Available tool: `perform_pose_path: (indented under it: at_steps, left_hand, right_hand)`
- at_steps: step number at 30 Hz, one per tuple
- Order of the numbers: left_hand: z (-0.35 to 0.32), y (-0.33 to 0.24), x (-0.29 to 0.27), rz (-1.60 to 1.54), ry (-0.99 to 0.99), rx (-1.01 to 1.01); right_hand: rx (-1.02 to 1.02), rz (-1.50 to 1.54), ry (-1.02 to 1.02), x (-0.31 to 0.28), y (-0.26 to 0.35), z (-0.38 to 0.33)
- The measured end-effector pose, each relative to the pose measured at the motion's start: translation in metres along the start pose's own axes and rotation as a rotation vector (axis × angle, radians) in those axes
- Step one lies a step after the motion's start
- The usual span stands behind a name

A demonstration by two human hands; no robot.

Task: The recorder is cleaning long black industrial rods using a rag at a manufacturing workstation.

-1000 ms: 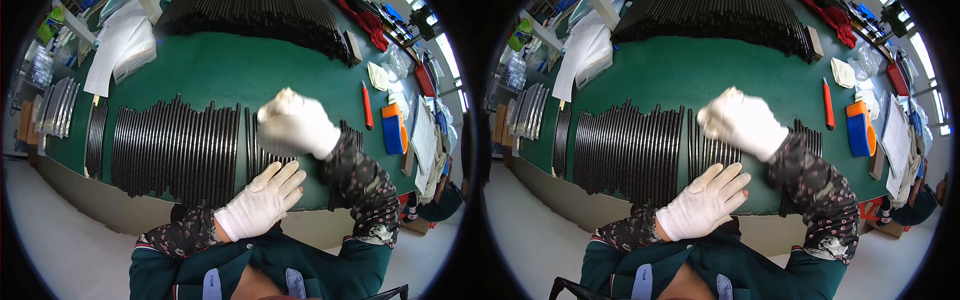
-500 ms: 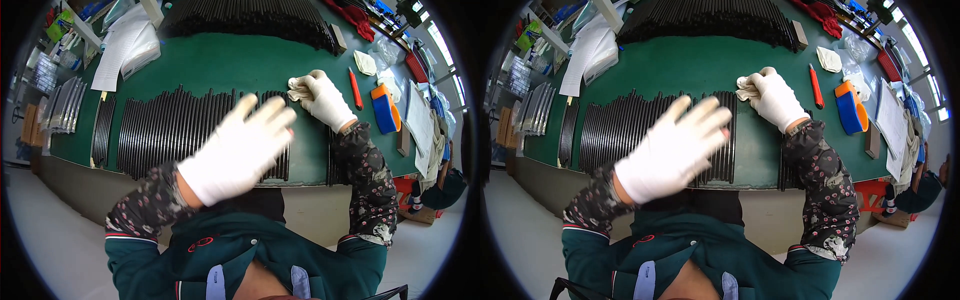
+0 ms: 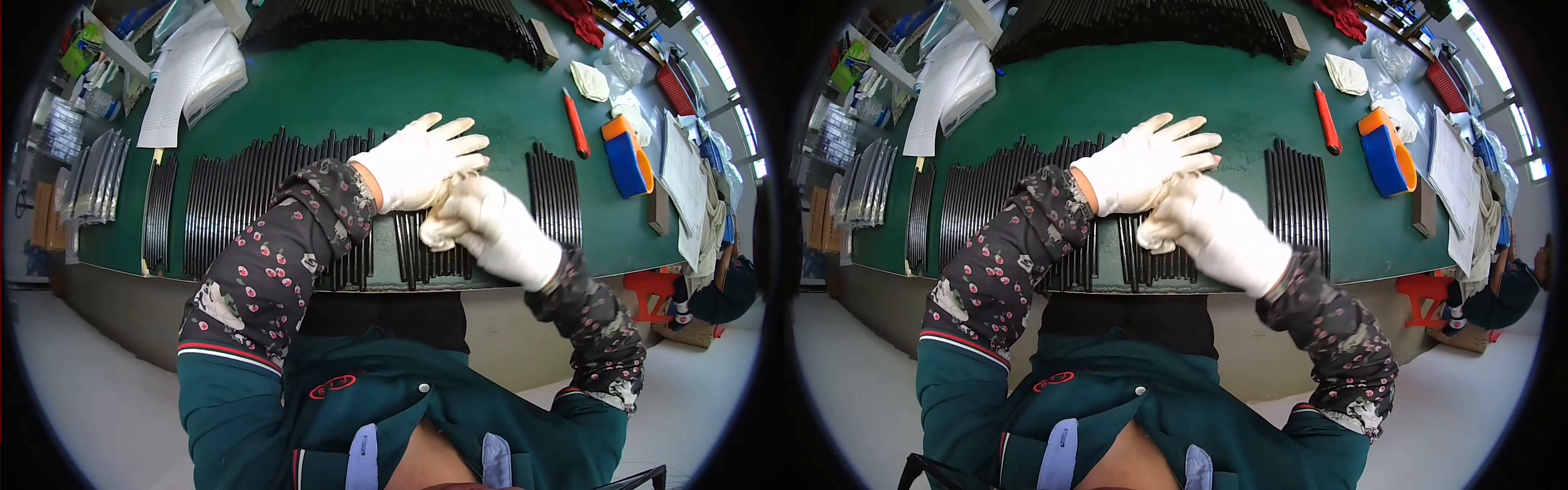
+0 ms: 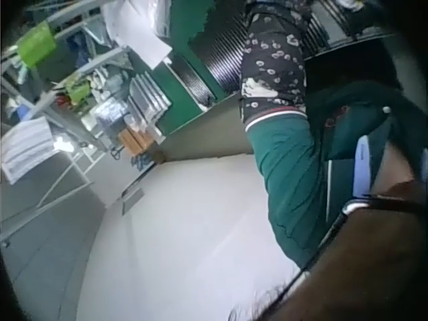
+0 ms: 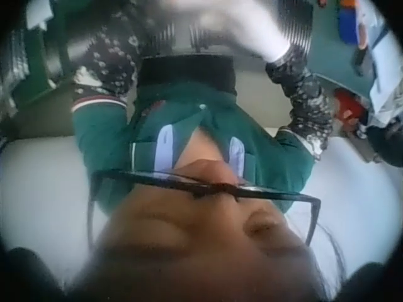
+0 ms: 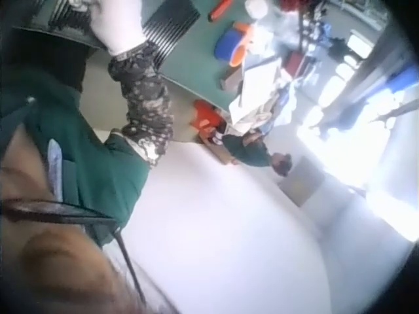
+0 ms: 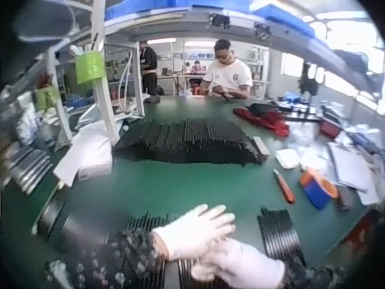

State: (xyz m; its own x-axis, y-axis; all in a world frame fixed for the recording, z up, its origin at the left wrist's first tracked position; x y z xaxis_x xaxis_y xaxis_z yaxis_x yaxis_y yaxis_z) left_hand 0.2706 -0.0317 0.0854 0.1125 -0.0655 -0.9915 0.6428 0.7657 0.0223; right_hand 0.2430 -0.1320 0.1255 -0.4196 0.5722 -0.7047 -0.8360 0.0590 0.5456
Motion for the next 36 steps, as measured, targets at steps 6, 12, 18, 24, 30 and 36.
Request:
perform_pose_path:
  at_steps: [6, 12, 18, 24, 30, 36]
  left_hand:
    - [-0.002, -0.002, -0.004, -0.112, -0.104, -0.007]
    - [0.000, -0.003, -0.001, -0.030, -0.004, -0.006]
    - [0.000, -0.002, -0.001, -0.060, -0.039, -0.023]
    - [0.003, -0.004, -0.005, -0.080, -0.071, -0.029]
    - [0.015, -0.010, -0.003, -0.066, -0.034, 0.018]
    - [0.017, -0.012, -0.005, -0.113, -0.082, -0.014]
  right_hand:
    - [-0.177, 0.138, 0.351, 0.023, 0.046, -0.020]
    - [0.024, 0.003, 0.138, 0.021, 0.024, -0.008]
    - [-0.171, 0.187, 0.224, 0.016, 0.065, -0.001]
    - [-0.124, 0.057, 0.330, 0.042, 0.066, -0.010]
    - [-0.093, -0.002, 0.111, 0.032, 0.032, 0.012]
    - [-0.196, 0.185, 0.410, 0.041, 0.069, -0.010]
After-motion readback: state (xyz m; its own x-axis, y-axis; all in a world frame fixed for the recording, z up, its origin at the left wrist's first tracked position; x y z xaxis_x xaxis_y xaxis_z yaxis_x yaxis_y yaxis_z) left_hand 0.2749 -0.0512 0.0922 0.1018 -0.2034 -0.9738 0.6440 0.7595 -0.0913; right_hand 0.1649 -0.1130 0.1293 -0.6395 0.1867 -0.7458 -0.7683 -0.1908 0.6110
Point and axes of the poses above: each hand's wrist, its own z-axis towards the middle knuckle, its own x-axis out of the palm, y = z × x, the point moved 6 cm from there along z, towards the middle knuckle, and after that the axes turned 2 degrees about -y, right-handed, at the moved point
